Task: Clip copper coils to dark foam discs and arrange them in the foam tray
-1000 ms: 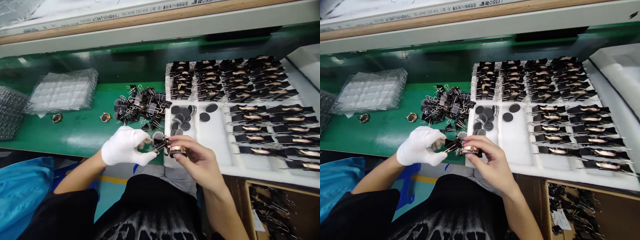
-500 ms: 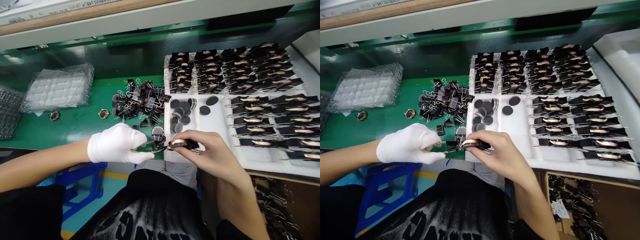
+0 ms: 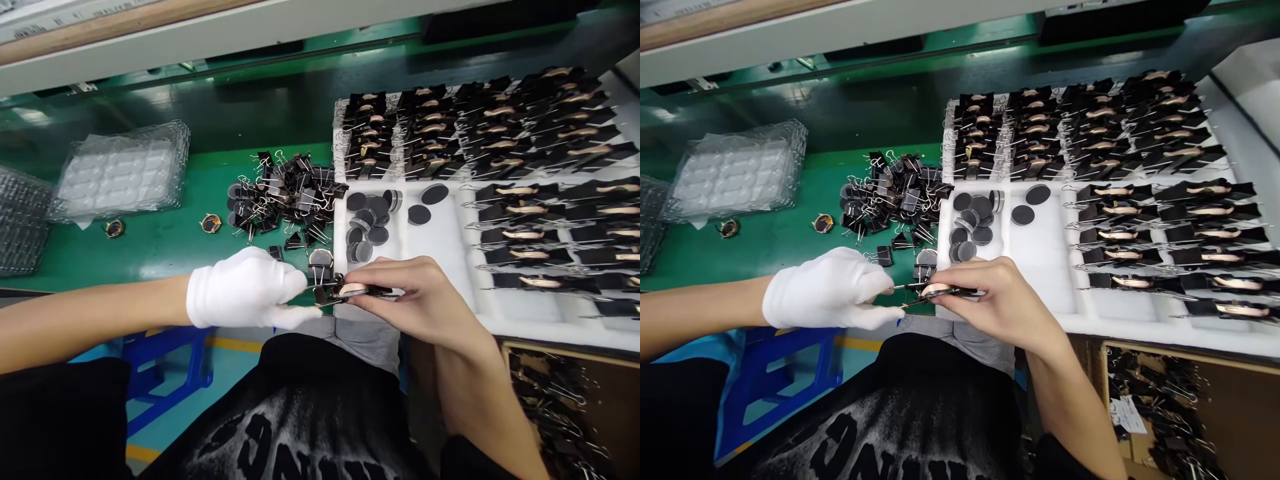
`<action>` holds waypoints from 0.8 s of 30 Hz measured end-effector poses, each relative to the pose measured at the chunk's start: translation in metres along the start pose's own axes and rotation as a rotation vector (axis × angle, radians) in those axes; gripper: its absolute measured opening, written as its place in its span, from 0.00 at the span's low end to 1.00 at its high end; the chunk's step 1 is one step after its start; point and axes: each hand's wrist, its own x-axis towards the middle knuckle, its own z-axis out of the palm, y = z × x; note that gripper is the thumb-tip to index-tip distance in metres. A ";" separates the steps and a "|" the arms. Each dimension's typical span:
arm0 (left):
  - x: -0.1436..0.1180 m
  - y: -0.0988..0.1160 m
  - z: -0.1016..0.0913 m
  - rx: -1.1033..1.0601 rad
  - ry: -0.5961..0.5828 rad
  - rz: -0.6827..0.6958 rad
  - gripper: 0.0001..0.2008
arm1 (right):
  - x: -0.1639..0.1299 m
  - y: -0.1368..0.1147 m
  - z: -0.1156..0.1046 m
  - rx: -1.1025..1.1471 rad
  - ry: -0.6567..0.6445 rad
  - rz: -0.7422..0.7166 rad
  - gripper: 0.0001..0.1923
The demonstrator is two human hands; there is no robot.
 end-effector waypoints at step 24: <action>0.029 0.009 0.011 -1.236 0.079 -0.239 0.20 | -0.010 -0.013 -0.028 -0.469 0.295 -0.134 0.19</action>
